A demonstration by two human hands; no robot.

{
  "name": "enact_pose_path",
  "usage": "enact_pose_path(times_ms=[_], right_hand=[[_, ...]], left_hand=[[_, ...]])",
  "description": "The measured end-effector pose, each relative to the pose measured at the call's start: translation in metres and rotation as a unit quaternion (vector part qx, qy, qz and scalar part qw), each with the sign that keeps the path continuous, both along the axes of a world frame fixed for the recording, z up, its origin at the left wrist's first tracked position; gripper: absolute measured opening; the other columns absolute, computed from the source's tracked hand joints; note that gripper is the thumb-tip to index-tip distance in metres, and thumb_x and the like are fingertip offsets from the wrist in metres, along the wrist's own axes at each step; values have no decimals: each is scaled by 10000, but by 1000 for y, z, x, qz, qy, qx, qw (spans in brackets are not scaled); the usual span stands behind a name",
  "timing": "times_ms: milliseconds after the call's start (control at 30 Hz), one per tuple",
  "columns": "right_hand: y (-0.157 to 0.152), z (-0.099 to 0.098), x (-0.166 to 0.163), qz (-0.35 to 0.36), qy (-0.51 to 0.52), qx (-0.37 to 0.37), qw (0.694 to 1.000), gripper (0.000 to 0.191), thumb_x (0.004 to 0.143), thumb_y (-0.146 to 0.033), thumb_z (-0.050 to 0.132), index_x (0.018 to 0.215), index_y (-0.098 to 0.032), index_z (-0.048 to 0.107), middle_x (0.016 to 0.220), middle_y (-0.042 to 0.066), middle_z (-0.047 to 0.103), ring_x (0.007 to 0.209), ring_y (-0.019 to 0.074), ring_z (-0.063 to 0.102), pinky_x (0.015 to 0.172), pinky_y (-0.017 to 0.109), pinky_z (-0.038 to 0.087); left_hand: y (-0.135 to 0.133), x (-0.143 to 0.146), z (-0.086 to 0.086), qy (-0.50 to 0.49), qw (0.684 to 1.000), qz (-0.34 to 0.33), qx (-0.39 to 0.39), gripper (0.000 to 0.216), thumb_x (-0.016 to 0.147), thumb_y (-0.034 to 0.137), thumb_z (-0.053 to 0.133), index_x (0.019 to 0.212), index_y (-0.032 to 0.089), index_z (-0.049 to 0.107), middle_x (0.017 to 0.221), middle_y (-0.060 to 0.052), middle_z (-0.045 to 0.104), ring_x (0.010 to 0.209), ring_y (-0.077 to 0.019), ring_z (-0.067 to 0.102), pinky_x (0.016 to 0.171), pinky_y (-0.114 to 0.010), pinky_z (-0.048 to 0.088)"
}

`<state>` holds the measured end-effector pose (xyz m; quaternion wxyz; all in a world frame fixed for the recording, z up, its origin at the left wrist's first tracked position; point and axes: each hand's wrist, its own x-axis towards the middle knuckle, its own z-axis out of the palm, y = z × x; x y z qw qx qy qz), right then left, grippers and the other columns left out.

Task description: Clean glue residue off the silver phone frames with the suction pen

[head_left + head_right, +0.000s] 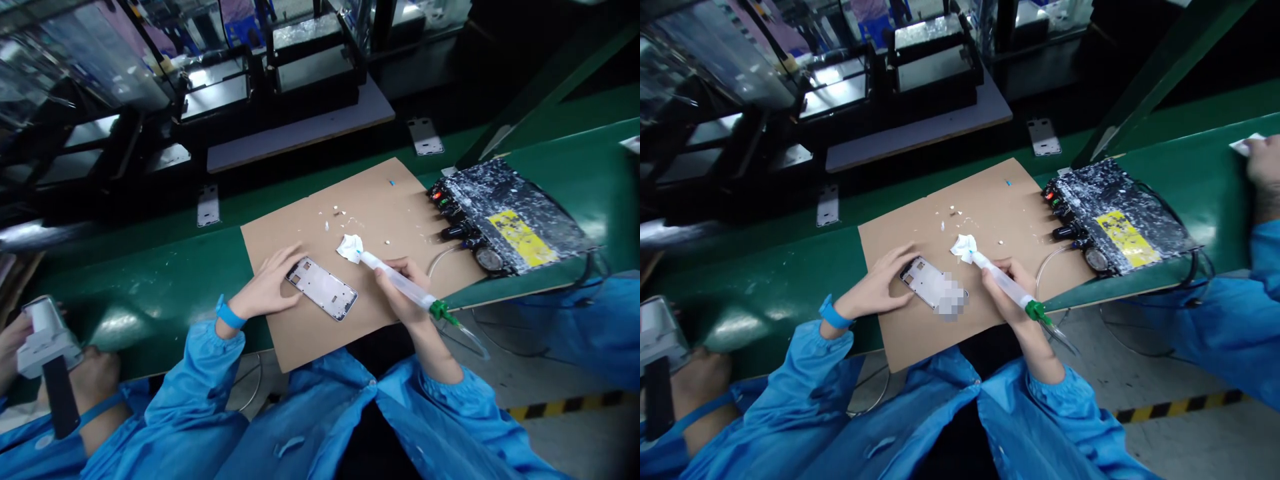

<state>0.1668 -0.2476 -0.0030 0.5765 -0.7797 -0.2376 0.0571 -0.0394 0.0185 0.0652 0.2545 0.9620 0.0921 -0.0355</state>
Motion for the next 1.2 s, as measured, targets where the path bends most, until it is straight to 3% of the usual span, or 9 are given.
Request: enact_pose_path(times_ms=[100,167,233,367,500,600,767,967,1200], right_hand=[[-2,-2,1,5,-14,-7,1000,347,883,-538,851,942,-205,776,769,7,752,592,149,620,549,275,454],[-3,-2,1,11,-37,-16,999,355,873,-548,851,927,-206,775,751,10,747,582,154,623,537,277,455],[-4,1,0,7,-70,-31,997,338,877,-536,842,910,-207,773,729,11,737,568,156,613,528,282,452],[-5,12,-9,-11,-148,-43,988,298,898,-492,842,901,-205,762,699,13,713,537,148,562,517,300,436],[6,17,-22,63,-91,1,994,312,925,-510,847,965,-217,748,817,48,772,619,180,657,550,314,505],[20,13,-27,130,9,18,991,364,927,-564,858,978,-233,716,831,41,780,639,188,694,579,319,546],[32,7,-29,147,113,54,981,392,925,-570,884,1043,-253,686,792,4,774,652,203,747,632,333,615],[28,5,-29,163,94,-2,982,372,903,-502,924,1069,-243,715,999,66,842,849,246,827,744,370,673],[19,-13,-18,161,77,-17,984,393,890,-554,924,1106,-303,713,995,75,845,829,256,837,739,415,702]], left_hand=[[-10,1,-7,-15,989,139,43,819,960,716,719,1636,317,486,1596,-174,574,1484,-451,548,1228,-651,477],[-18,7,-16,-18,981,184,64,831,917,801,740,1543,281,568,1443,-176,647,1328,-446,617,1127,-638,517],[-24,15,-25,-24,983,169,62,843,894,807,774,1507,259,588,1381,-160,670,1279,-422,627,1088,-595,518],[-18,30,-36,-36,996,85,1,941,875,784,824,1581,238,525,1446,-136,667,1308,-377,623,1120,-523,476],[-5,35,-46,-82,995,10,-64,938,878,778,823,1591,250,521,1440,-110,699,1313,-346,629,1150,-483,440],[-3,33,-53,-134,989,28,-64,850,912,731,805,1550,229,555,1408,-113,712,1296,-331,634,1138,-479,444],[-6,29,-56,-163,982,89,31,646,906,720,801,1258,191,691,1292,-140,700,1188,-349,620,1014,-493,470],[-8,30,-55,-151,983,79,74,592,941,733,774,1125,177,688,1213,-129,691,1127,-328,595,963,-477,447],[-8,28,-50,-147,984,74,73,577,989,717,738,1148,166,671,1220,-120,684,1139,-314,576,977,-457,420]])
